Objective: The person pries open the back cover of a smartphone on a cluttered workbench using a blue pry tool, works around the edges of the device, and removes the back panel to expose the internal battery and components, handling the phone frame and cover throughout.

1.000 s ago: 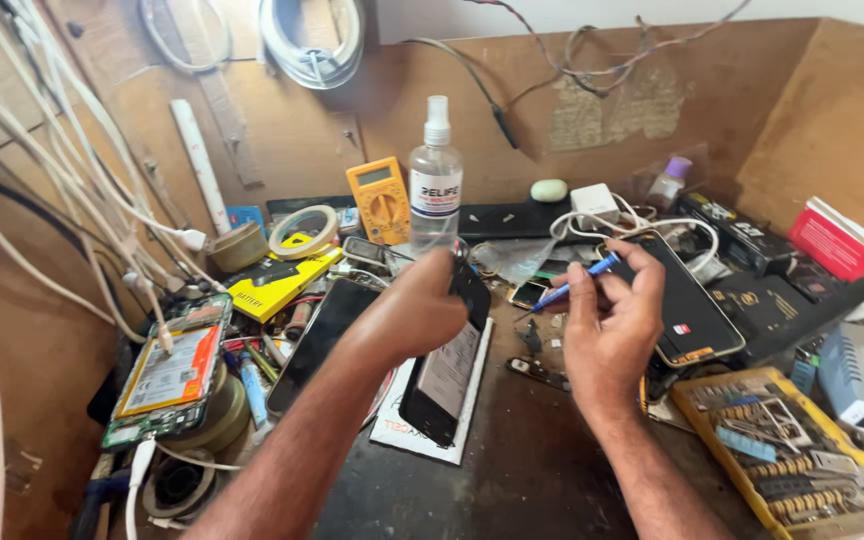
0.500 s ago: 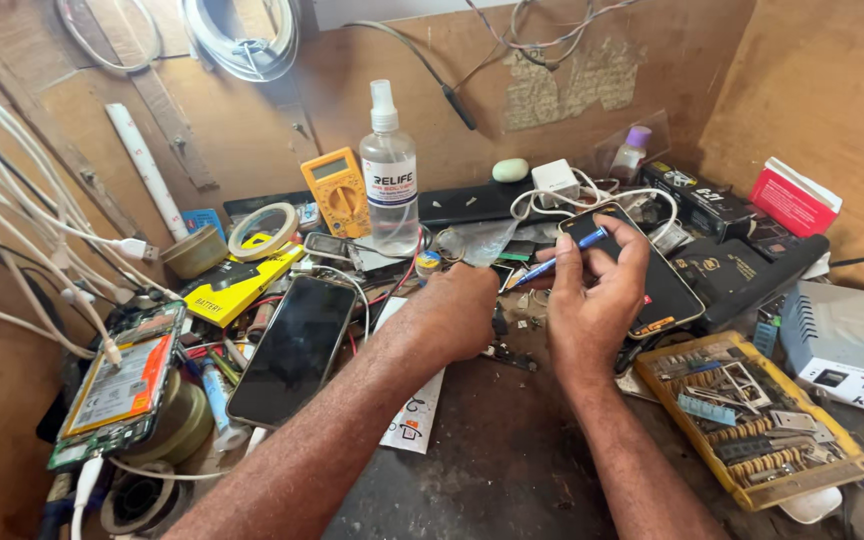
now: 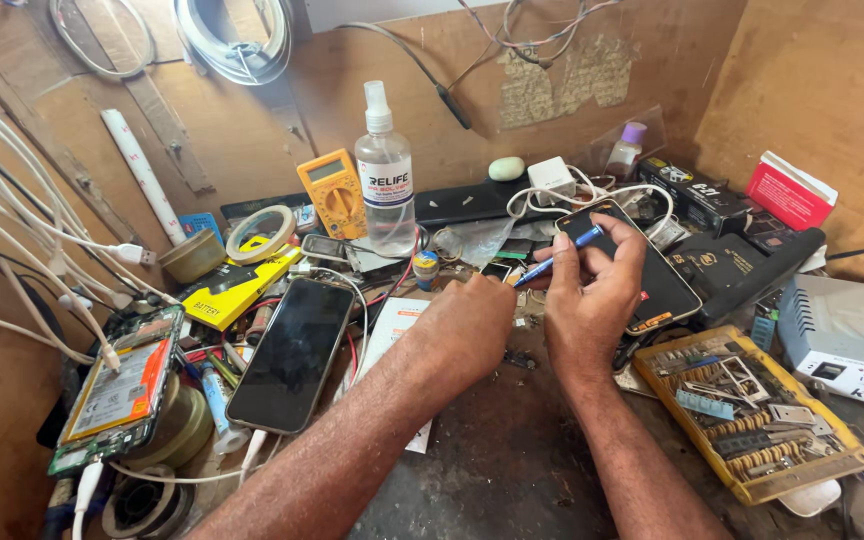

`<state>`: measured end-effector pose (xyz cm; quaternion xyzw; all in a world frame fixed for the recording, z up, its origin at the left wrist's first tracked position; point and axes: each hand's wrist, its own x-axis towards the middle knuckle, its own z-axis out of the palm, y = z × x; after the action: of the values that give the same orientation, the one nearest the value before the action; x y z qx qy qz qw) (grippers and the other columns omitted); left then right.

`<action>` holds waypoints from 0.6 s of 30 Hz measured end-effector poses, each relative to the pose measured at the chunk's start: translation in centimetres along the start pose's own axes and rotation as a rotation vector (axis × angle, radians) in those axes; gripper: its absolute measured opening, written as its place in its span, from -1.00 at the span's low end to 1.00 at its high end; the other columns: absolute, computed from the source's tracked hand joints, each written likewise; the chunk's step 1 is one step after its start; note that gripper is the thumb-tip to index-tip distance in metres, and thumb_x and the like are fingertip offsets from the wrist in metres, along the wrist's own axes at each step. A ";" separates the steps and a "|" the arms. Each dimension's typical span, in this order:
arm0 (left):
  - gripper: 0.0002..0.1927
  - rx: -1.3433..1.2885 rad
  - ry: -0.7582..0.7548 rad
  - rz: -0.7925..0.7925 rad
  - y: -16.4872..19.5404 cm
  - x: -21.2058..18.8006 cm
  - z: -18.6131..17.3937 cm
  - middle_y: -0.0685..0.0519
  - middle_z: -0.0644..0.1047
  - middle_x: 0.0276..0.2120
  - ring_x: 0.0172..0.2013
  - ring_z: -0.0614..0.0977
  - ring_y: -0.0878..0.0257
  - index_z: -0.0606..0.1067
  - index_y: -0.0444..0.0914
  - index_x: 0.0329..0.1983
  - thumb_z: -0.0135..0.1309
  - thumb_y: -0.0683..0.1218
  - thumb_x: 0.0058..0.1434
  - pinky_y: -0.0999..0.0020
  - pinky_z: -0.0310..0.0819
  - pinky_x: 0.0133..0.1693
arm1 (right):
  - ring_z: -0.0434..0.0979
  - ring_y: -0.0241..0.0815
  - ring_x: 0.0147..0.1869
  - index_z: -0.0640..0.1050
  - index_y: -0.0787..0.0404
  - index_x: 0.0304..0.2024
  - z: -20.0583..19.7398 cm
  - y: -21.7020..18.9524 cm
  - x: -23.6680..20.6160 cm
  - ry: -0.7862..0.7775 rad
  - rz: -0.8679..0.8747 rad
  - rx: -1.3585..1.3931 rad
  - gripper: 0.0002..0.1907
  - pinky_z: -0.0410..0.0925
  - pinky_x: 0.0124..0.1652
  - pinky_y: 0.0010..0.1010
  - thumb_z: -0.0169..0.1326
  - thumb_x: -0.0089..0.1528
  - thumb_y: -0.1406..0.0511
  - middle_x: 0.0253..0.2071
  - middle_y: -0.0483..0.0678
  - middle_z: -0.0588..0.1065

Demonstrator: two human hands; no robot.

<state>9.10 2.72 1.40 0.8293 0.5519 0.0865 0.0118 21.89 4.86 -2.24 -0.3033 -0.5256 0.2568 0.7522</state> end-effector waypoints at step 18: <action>-0.82 0.009 0.009 0.042 -0.8 0.0 -0.1 -0.29 0.61 -0.21 -0.15 0.68 -0.19 0.60 -0.40 -0.25 0.06 -0.29 0.09 -0.04 0.61 -0.11 | 0.65 -0.17 -0.29 0.20 0.34 0.21 -0.6 0.6 0.3 0.104 0.103 -0.018 -0.61 0.58 -0.37 -0.37 0.01 0.40 0.44 -0.25 0.15 0.59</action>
<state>8.35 3.04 1.45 0.8405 0.5346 0.0879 0.0037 22.51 5.38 -2.66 -0.3498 -0.4719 0.2743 0.7614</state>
